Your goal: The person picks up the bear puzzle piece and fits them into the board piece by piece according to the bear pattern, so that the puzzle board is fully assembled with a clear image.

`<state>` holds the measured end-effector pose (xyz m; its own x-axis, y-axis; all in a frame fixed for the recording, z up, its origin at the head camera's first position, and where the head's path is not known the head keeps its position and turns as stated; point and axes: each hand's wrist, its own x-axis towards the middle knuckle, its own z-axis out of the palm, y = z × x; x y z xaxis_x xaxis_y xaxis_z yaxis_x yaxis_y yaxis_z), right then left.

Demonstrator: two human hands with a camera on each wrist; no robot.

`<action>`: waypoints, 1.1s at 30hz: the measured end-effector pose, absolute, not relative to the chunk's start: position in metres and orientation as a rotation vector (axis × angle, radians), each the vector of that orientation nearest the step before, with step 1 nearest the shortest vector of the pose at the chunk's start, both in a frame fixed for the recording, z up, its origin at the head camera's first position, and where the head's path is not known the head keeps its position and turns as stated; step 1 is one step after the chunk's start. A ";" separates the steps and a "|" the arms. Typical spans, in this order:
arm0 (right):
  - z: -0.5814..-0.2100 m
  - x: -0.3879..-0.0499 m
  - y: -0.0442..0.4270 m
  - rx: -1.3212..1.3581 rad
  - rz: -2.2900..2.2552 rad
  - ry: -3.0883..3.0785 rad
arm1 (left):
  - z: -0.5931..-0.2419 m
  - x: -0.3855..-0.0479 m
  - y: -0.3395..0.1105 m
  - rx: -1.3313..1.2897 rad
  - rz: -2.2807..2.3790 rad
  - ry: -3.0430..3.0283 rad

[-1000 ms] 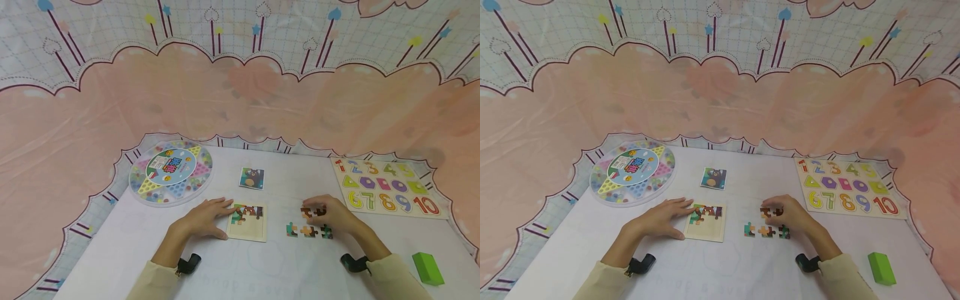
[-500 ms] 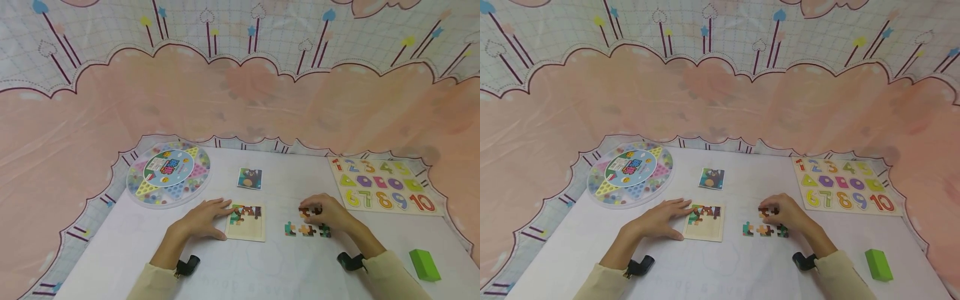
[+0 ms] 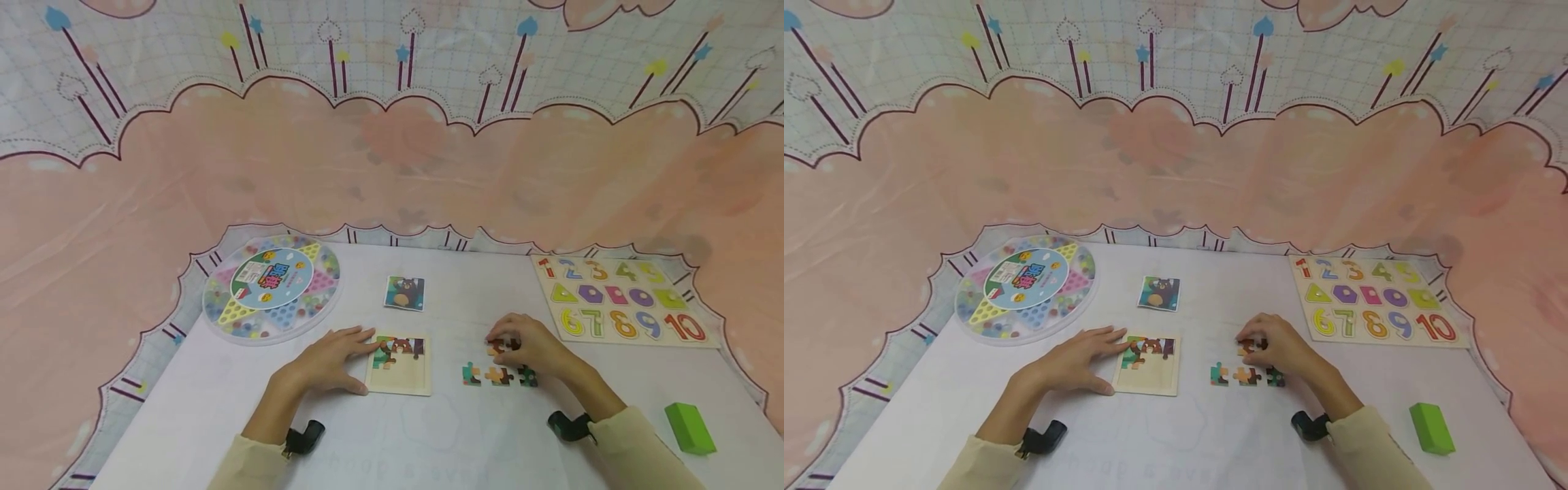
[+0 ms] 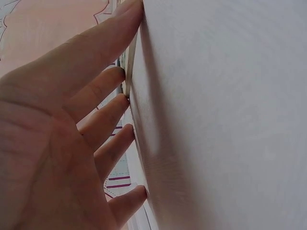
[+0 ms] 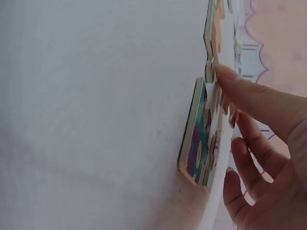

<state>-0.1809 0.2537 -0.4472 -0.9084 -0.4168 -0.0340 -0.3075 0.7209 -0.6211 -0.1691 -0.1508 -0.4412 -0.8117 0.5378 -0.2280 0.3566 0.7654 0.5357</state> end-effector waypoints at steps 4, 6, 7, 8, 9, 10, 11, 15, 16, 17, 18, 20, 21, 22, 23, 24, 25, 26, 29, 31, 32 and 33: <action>-0.447 -0.179 0.252 -0.551 -0.960 2.752 | -0.441 -0.169 -0.151 0.673 0.678 2.591; -0.447 -0.177 0.251 -0.541 -0.965 2.749 | -0.441 -0.168 -0.151 0.670 0.677 2.589; -0.446 -0.177 0.250 -0.541 -0.974 2.741 | -0.441 -0.168 -0.151 0.668 0.678 2.589; -0.445 -0.177 0.250 -0.538 -0.982 2.736 | -0.441 -0.168 -0.151 0.669 0.680 2.589; -0.445 -0.178 0.249 -0.539 -0.989 2.728 | -0.441 -0.168 -0.151 0.669 0.685 2.587; -0.444 -0.178 0.249 -0.534 -0.988 2.727 | -0.441 -0.168 -0.151 0.668 0.689 2.587; -0.443 -0.178 0.249 -0.535 -0.993 2.723 | -0.441 -0.168 -0.151 0.670 0.690 2.588; -0.437 -0.180 0.247 -0.533 -1.026 2.711 | -0.442 -0.168 -0.151 0.671 0.694 2.589; -0.436 -0.180 0.246 -0.533 -1.038 2.713 | -0.442 -0.168 -0.151 0.672 0.692 2.590; -0.434 -0.181 0.246 -0.547 -1.054 2.714 | -0.442 -0.168 -0.151 0.671 0.692 2.590; -0.433 -0.181 0.245 -0.559 -1.069 2.716 | -0.442 -0.168 -0.151 0.669 0.692 2.590; -0.430 -0.181 0.242 -0.592 -1.110 2.715 | -0.442 -0.168 -0.151 0.669 0.691 2.591; -0.429 -0.182 0.240 -0.607 -1.131 2.709 | -0.442 -0.168 -0.151 0.671 0.692 2.592; -0.429 -0.182 0.237 -0.622 -1.146 2.708 | -0.441 -0.168 -0.151 0.672 0.692 2.592; -0.428 -0.182 0.234 -0.638 -1.165 2.697 | -0.441 -0.168 -0.151 0.673 0.692 2.592; -0.428 -0.182 0.231 -0.647 -1.185 2.682 | -0.441 -0.167 -0.151 0.674 0.691 2.593; -0.428 -0.182 0.227 -0.654 -1.203 2.669 | -0.441 -0.167 -0.151 0.676 0.690 2.592; -0.428 -0.183 0.223 -0.660 -1.219 2.653 | -0.442 -0.167 -0.151 0.676 0.689 2.592; -0.430 -0.182 0.210 -0.676 -1.238 2.617 | -0.441 -0.167 -0.151 0.671 0.689 2.590; -0.432 -0.182 0.201 -0.675 -1.236 2.603 | -0.442 -0.168 -0.151 0.673 0.688 2.590; -0.433 -0.181 0.197 -0.678 -1.236 2.594 | -0.442 -0.168 -0.151 0.674 0.689 2.590; -0.433 -0.181 0.193 -0.682 -1.240 2.584 | -0.442 -0.168 -0.151 0.677 0.690 2.592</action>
